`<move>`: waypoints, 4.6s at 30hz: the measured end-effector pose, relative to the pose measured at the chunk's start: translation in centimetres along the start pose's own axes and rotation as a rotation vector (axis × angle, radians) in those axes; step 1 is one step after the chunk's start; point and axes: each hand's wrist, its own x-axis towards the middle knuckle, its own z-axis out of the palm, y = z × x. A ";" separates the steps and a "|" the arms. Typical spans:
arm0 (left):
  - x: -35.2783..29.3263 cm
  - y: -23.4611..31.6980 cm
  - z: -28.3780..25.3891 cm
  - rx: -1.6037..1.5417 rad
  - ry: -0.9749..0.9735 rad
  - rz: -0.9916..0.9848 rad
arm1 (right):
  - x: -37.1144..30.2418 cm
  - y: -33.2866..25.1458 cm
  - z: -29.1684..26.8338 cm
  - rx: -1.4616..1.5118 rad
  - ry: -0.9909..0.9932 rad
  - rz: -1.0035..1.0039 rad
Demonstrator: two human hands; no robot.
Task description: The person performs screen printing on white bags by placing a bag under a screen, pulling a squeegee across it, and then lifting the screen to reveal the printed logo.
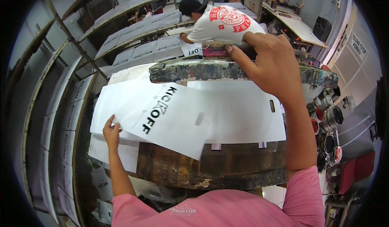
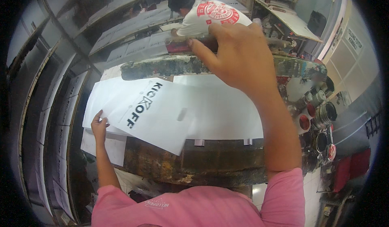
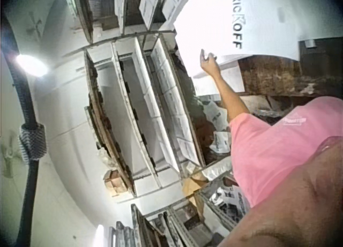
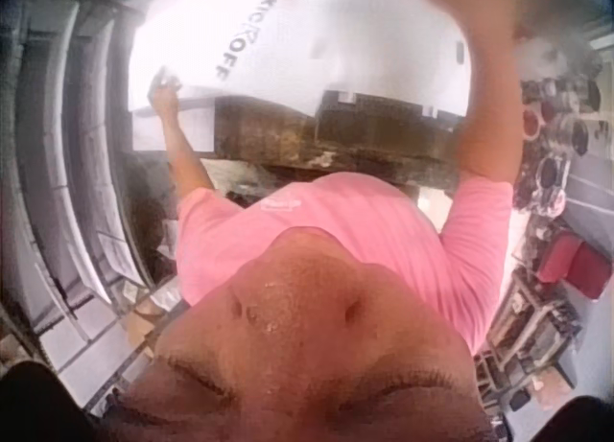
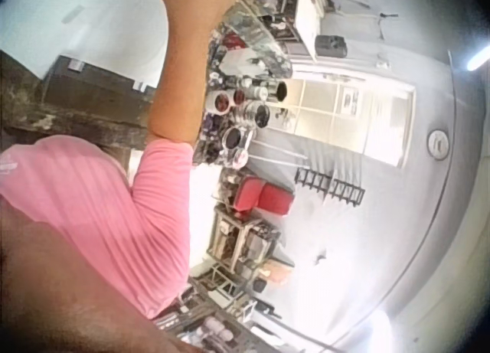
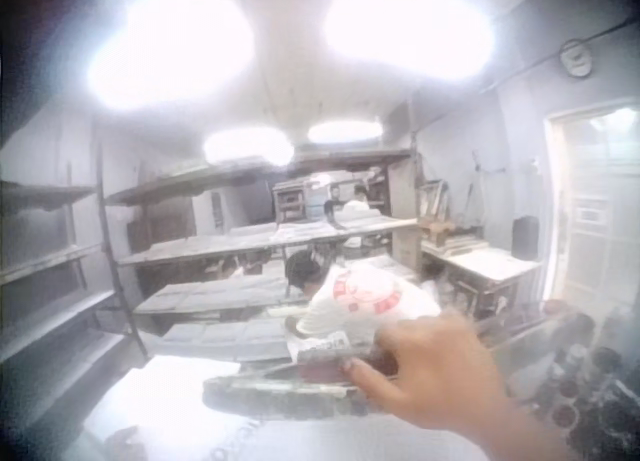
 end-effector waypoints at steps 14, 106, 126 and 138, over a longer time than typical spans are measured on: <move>-16.2 20.0 11.4 -0.956 -0.914 -0.006 | -6.3 -1.9 1.0 -0.175 -0.059 0.020; -17.8 19.4 25.4 -0.037 -0.140 0.383 | 2.2 1.2 0.2 -0.018 0.050 -0.013; 5.4 -2.9 -3.4 0.433 0.074 0.123 | 1.2 -0.2 -0.8 0.005 -0.004 0.028; -14.9 20.0 12.8 -0.900 -0.871 0.075 | -3.8 -1.4 -0.1 -0.062 -0.061 0.018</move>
